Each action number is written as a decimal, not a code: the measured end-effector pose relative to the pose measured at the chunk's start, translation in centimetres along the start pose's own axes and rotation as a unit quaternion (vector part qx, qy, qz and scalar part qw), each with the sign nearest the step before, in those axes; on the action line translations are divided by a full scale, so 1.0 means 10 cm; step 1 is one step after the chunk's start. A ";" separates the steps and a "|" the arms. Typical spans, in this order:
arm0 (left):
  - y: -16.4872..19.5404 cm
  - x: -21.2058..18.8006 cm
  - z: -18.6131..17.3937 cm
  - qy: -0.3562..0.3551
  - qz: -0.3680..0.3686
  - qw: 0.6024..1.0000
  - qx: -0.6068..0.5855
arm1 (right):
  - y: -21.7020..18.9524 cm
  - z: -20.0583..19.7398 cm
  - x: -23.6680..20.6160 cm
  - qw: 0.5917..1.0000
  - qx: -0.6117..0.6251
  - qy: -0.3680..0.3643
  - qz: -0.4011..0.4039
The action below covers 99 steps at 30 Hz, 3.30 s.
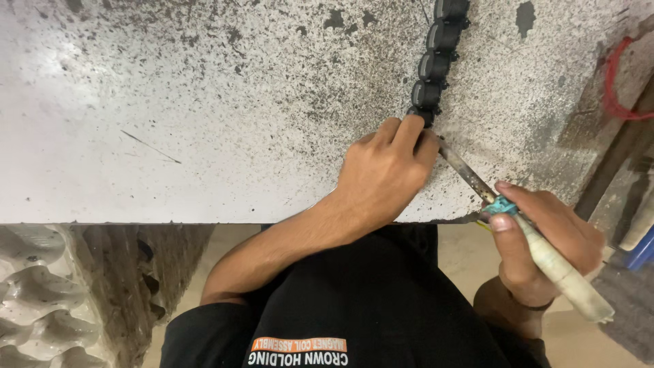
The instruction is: The person solders small black plastic components onto a row of parts on a workbench using a soldering iron, holding each component steady with one hand while applying the iron with the other. They occasionally reposition components and the strip, and at one point handle a red wire while working.
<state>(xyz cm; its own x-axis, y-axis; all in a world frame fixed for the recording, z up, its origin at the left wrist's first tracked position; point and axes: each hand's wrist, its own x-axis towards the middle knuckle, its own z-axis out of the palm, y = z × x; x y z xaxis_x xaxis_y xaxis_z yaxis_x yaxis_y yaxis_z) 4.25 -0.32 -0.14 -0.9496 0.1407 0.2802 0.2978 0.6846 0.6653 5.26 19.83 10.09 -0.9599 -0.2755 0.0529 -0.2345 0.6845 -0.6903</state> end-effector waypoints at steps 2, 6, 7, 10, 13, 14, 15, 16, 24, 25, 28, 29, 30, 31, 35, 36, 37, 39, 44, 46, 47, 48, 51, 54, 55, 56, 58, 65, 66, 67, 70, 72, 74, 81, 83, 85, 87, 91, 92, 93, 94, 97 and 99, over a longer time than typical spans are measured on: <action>0.00 0.05 -0.04 -0.004 -0.013 1.000 -0.024 | -0.07 -0.09 0.06 0.999 -0.025 -0.035 -0.001; 0.03 0.12 -0.41 0.006 -0.021 0.999 -0.047 | 0.04 -0.13 0.04 0.994 0.086 0.013 0.069; 0.04 0.11 -0.55 0.002 -0.020 0.999 -0.051 | 0.13 -0.09 0.02 0.987 0.131 0.046 0.081; 0.03 0.18 -0.79 0.074 0.021 0.995 -0.057 | 0.44 0.06 -0.07 0.955 0.256 0.115 0.095; -0.09 0.37 -0.65 0.088 0.043 0.995 -0.023 | 0.72 0.18 -0.14 0.935 0.318 0.138 0.074; -0.11 0.39 -0.57 0.075 0.040 0.996 -0.007 | 0.78 0.21 -0.16 0.932 0.328 0.140 0.064; -0.14 0.39 -0.49 0.067 0.030 0.997 -0.003 | 0.82 0.22 -0.17 0.932 0.330 0.141 0.050; -0.17 0.38 -0.41 0.059 0.020 0.998 0.001 | 0.85 0.21 -0.18 0.934 0.326 0.139 0.040; -0.24 0.27 -0.06 0.008 0.001 1.000 0.002 | 0.59 0.20 0.01 0.962 0.243 0.120 0.042; -0.24 0.27 -0.03 0.005 0.004 1.000 0.003 | 0.52 0.19 0.06 0.967 0.226 0.111 0.038; -0.22 0.29 0.06 -0.005 0.013 1.000 0.014 | 0.27 0.11 0.19 0.987 0.141 0.069 0.025; -0.22 0.29 0.09 -0.009 0.017 1.000 0.019 | 0.19 0.07 0.23 0.993 0.102 0.050 0.022; -0.22 0.29 0.11 -0.010 0.017 1.000 0.016 | 0.12 0.02 0.28 0.998 0.054 0.025 0.023; -0.22 0.29 0.12 -0.011 0.017 1.000 0.013 | 0.06 -0.01 0.31 0.999 0.024 0.007 0.024; -0.23 0.37 0.05 0.006 0.008 1.000 -0.029 | -0.02 -0.11 0.38 0.999 -0.014 -0.033 0.024; -0.22 0.39 -0.02 -0.016 -0.006 0.999 -0.037 | -0.01 -0.12 0.37 0.999 0.000 -0.031 0.025; -0.21 0.39 -0.11 -0.037 -0.020 0.998 -0.046 | 0.03 -0.12 0.36 0.999 0.036 -0.016 0.032; -0.16 0.40 -0.32 -0.037 -0.029 0.997 -0.064 | 0.15 -0.09 0.32 0.990 0.130 0.029 0.046; -0.13 0.49 -0.61 0.124 0.040 0.989 -0.070 | 0.64 0.16 0.23 0.937 0.326 0.122 0.039; -0.19 0.60 -0.49 0.114 0.035 0.992 -0.034 | 0.79 0.20 0.17 0.934 0.328 0.138 0.037; -0.22 0.64 -0.42 0.109 0.033 0.993 -0.016 | 0.84 0.21 0.15 0.933 0.327 0.143 0.036; -0.25 0.65 -0.34 0.093 0.024 0.995 -0.012 | 0.87 0.20 0.15 0.935 0.323 0.140 0.034; -0.32 0.59 -0.14 0.052 0.000 0.999 -0.002 | 0.89 0.19 0.17 0.938 0.320 0.133 0.027; -0.36 0.53 -0.02 0.035 0.001 0.999 0.017 | 0.78 0.20 0.24 0.946 0.302 0.115 0.022; -0.37 0.52 0.01 0.029 -0.001 0.999 0.017 | 0.73 0.21 0.28 0.950 0.293 0.109 0.025; -0.37 0.52 0.04 0.024 -0.001 1.000 0.018 | 0.65 0.20 0.31 0.953 0.284 0.103 0.027; -0.35 0.56 0.10 0.002 0.005 0.999 0.035 | 0.49 0.19 0.38 0.961 0.257 0.098 0.030; -0.34 0.60 0.17 0.017 0.007 1.000 -0.001 | -0.01 -0.03 0.68 0.999 0.020 -0.026 -0.031; -0.35 0.62 0.13 0.018 0.003 1.000 -0.014 | -0.03 -0.05 0.70 0.999 0.014 -0.031 -0.032; -0.35 0.63 0.07 0.020 0.001 0.999 -0.027 | -0.03 -0.07 0.72 0.999 0.007 -0.034 -0.033; -0.29 0.65 -0.19 -0.043 -0.022 0.999 -0.026 | 0.05 -0.14 0.70 0.999 0.000 -0.030 0.020; -0.23 0.67 -0.38 -0.055 -0.028 0.998 -0.033 | 0.21 -0.08 0.66 0.981 0.184 0.035 0.046; -0.18 0.68 -0.53 -0.027 -0.030 0.996 -0.075 | 0.41 0.04 0.58 0.948 0.301 0.085 0.064; -0.37 0.91 -0.27 0.112 0.020 0.993 -0.010 | 0.88 0.18 0.48 0.928 0.348 0.129 0.023; -0.43 0.84 -0.10 0.069 -0.016 0.997 -0.009 | 0.84 0.17 0.48 0.936 0.330 0.120 0.029; -0.49 0.82 0.03 0.060 -0.005 0.998 0.005 | 0.75 0.18 0.53 0.942 0.310 0.122 0.039; -0.51 0.81 0.14 0.051 -0.001 0.999 0.015 | 0.64 0.20 0.58 0.948 0.290 0.124 0.045; -0.49 0.85 0.22 0.035 0.007 0.999 0.027 | 0.40 0.12 0.72 0.976 0.198 0.080 0.038; -0.48 0.86 0.22 0.034 0.010 0.999 0.029 | 0.35 0.08 0.75 0.985 0.161 0.062 0.029; -0.48 0.87 0.21 0.033 0.008 0.999 0.025 | 0.30 0.02 0.80 0.993 0.112 0.038 0.014; -0.48 0.87 0.20 0.031 0.005 0.999 0.023 | 0.26 -0.01 0.83 0.998 0.063 0.015 -0.002; -0.48 0.86 0.21 0.038 0.005 0.999 0.024 | 0.13 -0.04 0.86 0.998 0.058 -0.001 -0.011; -0.48 0.85 0.24 0.039 0.006 0.999 0.020 | 0.05 -0.01 0.87 0.997 0.070 0.007 -0.017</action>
<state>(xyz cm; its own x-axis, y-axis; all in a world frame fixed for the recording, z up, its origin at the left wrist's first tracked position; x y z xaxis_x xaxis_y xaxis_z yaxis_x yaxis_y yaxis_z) -5.51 -0.68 -2.55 -0.9353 0.0941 0.3411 0.3027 0.7120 0.6336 -3.18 17.84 10.30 -0.9540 -0.2866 0.0876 -0.2441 0.5737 -0.7819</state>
